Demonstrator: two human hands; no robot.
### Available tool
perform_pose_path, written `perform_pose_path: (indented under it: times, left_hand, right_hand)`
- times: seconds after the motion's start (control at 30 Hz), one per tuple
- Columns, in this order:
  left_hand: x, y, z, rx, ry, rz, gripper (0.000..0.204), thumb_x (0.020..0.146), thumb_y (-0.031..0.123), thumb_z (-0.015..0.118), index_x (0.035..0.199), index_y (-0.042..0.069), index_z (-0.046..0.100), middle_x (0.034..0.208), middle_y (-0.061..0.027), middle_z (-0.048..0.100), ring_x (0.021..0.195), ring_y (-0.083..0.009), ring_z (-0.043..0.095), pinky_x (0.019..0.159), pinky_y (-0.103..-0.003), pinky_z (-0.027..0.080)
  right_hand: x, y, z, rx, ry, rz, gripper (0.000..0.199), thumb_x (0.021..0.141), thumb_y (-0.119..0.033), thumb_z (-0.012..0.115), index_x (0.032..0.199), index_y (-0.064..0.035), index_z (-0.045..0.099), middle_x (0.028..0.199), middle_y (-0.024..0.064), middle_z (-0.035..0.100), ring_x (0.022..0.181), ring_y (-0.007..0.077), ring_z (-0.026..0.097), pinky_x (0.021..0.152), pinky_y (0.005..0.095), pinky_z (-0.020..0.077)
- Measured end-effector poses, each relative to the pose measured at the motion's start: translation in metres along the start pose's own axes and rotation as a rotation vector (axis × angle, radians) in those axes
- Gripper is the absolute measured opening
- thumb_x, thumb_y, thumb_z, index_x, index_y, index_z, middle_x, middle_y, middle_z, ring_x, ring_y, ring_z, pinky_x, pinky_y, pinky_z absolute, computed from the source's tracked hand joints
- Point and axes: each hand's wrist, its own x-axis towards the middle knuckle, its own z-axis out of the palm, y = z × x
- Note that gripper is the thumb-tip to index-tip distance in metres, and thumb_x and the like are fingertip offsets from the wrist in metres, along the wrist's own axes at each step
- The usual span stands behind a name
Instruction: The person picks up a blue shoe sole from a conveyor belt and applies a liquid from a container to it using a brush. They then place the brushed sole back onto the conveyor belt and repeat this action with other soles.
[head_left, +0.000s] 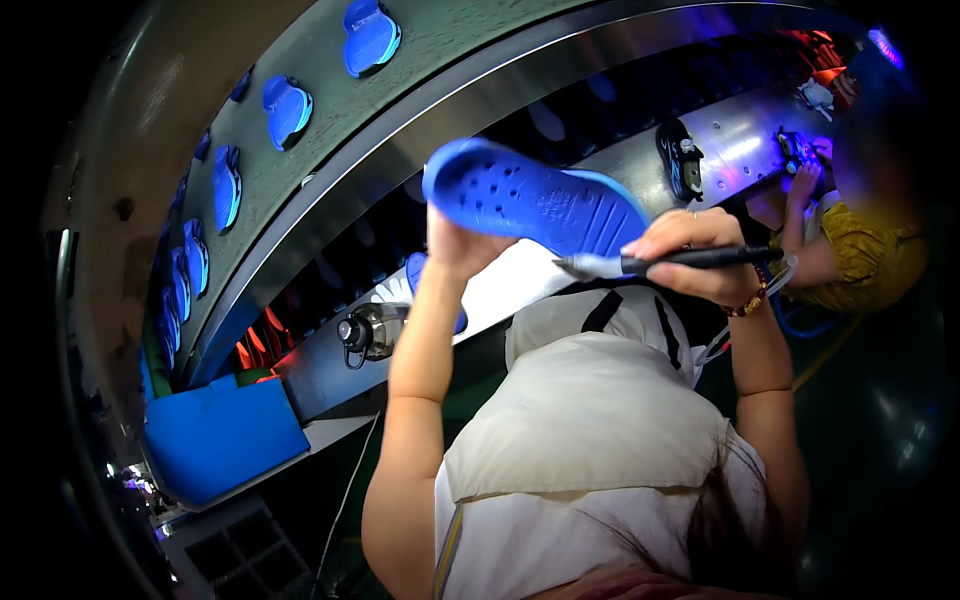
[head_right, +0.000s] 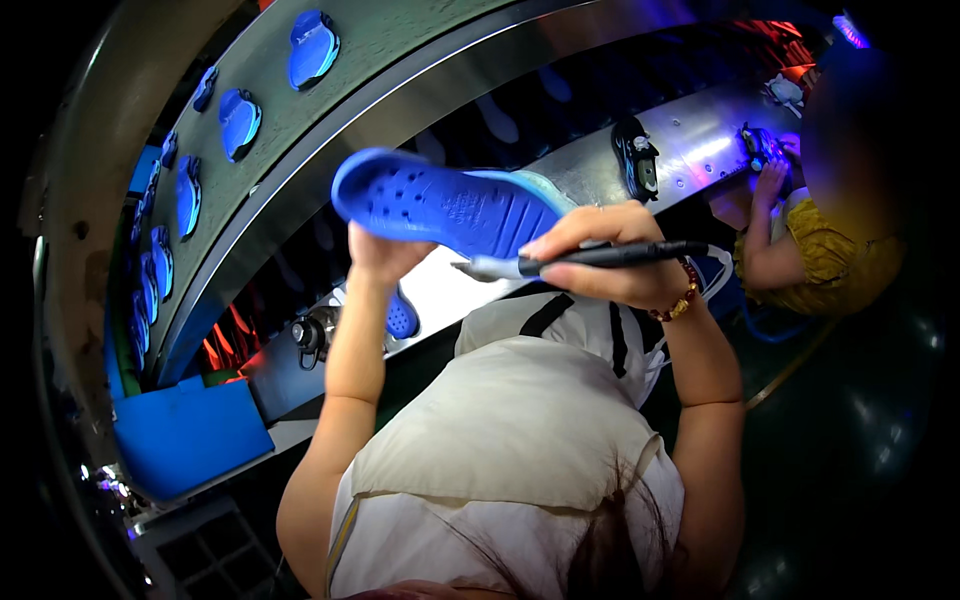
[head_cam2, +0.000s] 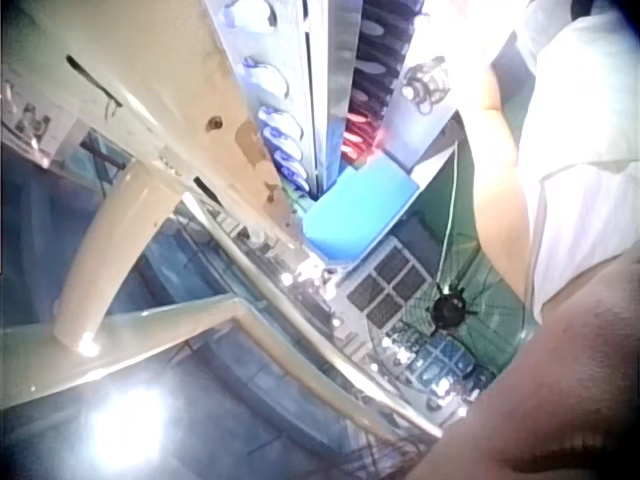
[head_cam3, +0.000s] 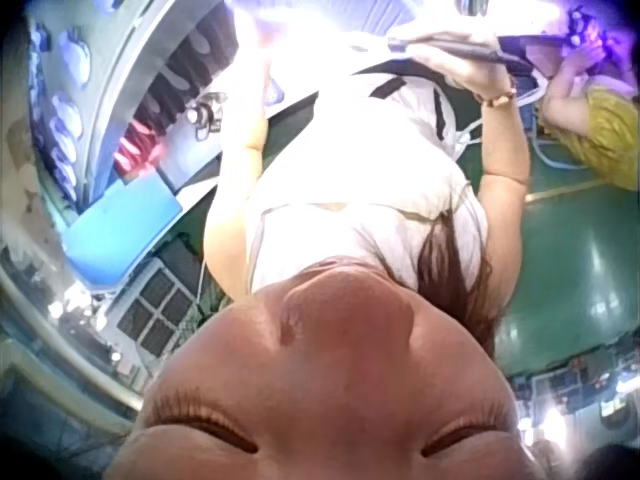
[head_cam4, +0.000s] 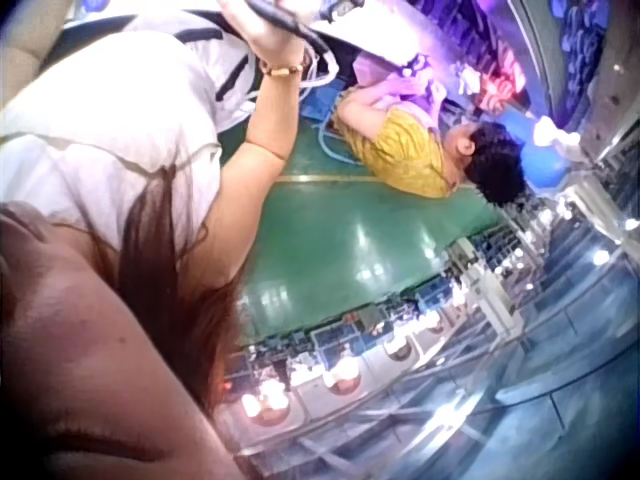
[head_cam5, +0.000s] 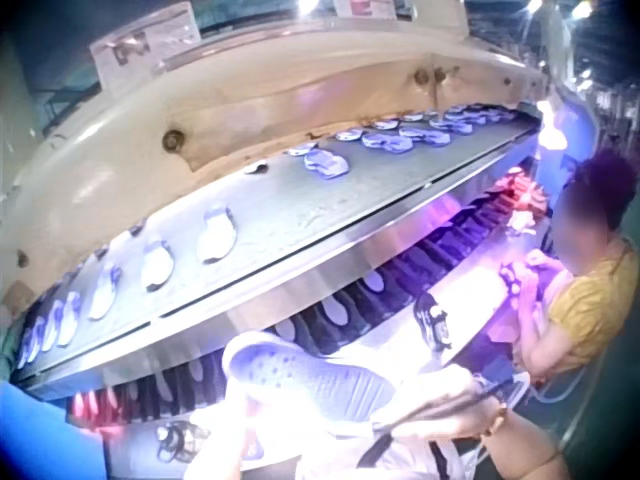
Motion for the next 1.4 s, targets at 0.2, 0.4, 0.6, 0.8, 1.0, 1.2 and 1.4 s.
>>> perform_pose_path:
  times: [0.2, 0.4, 0.6, 0.8, 1.0, 1.2, 1.4]
  left_hand:
    - [0.023, -0.063, -0.005, -0.138, -0.078, -0.109, 0.097, 0.069, 0.078, 0.013, 0.126, 0.002, 0.035, 0.121, -0.0178, 0.044, 0.109, -0.0309, 0.044, 0.093, -0.043, 0.035]
    - [0.036, -0.058, 0.003, 0.043, 0.199, 0.163, 0.086, 0.073, 0.075, 0.016, 0.109, 0.003, 0.049, 0.099, -0.0148, 0.057, 0.089, -0.0272, 0.055, 0.081, -0.04, 0.044]
    - [0.038, -0.053, 0.006, 0.024, 0.04, 0.299, 0.08, 0.08, 0.067, 0.012, 0.119, 0.003, 0.041, 0.113, -0.0137, 0.051, 0.093, -0.027, 0.053, 0.082, -0.041, 0.044]
    - [0.044, -0.04, 0.007, 0.021, 0.042, 0.337, 0.082, 0.078, 0.069, 0.013, 0.118, 0.003, 0.04, 0.111, -0.0127, 0.051, 0.091, -0.0281, 0.052, 0.084, -0.042, 0.042]
    - [0.039, -0.03, 0.024, 0.105, 0.104, 0.379, 0.079, 0.08, 0.067, 0.014, 0.116, 0.003, 0.043, 0.105, -0.0127, 0.054, 0.089, -0.0273, 0.054, 0.081, -0.04, 0.045]
    - [0.041, -0.022, 0.03, 0.175, 0.103, 0.399, 0.078, 0.08, 0.066, 0.015, 0.113, 0.003, 0.046, 0.102, -0.0121, 0.056, 0.089, -0.025, 0.055, 0.08, -0.038, 0.046]
    - [0.047, -0.014, 0.021, 0.129, 0.085, 0.384, 0.079, 0.078, 0.069, 0.019, 0.111, 0.002, 0.047, 0.098, -0.0166, 0.056, 0.087, -0.0271, 0.056, 0.078, -0.039, 0.047]
  right_hand:
    - [0.004, 0.044, 0.012, -0.151, 0.29, 0.335, 0.015, 0.072, -0.007, 0.065, 0.083, 0.0022, 0.064, 0.072, 0.008, 0.064, 0.064, 0.009, 0.059, 0.059, 0.0185, 0.0457]
    - [0.001, 0.027, 0.038, -0.676, -0.027, -0.235, 0.01, 0.063, -0.005, 0.066, 0.072, -0.0034, 0.063, 0.066, 0.008, 0.062, 0.059, 0.0206, 0.061, 0.058, 0.0283, 0.0471]
    - [0.002, 0.02, 0.016, -0.141, 0.09, 0.21, 0.012, 0.068, -0.008, 0.065, 0.079, -0.0022, 0.065, 0.072, 0.0114, 0.063, 0.061, 0.0182, 0.062, 0.057, 0.0255, 0.0476]
    - [0.005, 0.015, 0.025, -0.208, -0.14, -0.06, 0.014, 0.065, -0.009, 0.068, 0.078, -0.0038, 0.064, 0.074, 0.0114, 0.064, 0.07, 0.0192, 0.062, 0.066, 0.0268, 0.0476]
    - [-0.003, 0.029, 0.006, -0.174, -0.046, 0.068, 0.017, 0.067, -0.002, 0.067, 0.084, -0.0012, 0.064, 0.086, 0.0113, 0.064, 0.078, 0.02, 0.061, 0.072, 0.028, 0.0459]
    - [-0.01, 0.036, -0.005, 0.204, 0.054, 0.259, 0.019, 0.069, -0.002, 0.067, 0.087, -0.0015, 0.064, 0.085, 0.0114, 0.064, 0.075, 0.0158, 0.06, 0.068, 0.0244, 0.0473]
    - [-0.006, 0.043, 0.002, 0.111, -0.12, 0.163, 0.022, 0.067, -0.009, 0.069, 0.088, -0.003, 0.065, 0.086, 0.0099, 0.064, 0.092, 0.017, 0.056, 0.084, 0.0307, 0.0412]
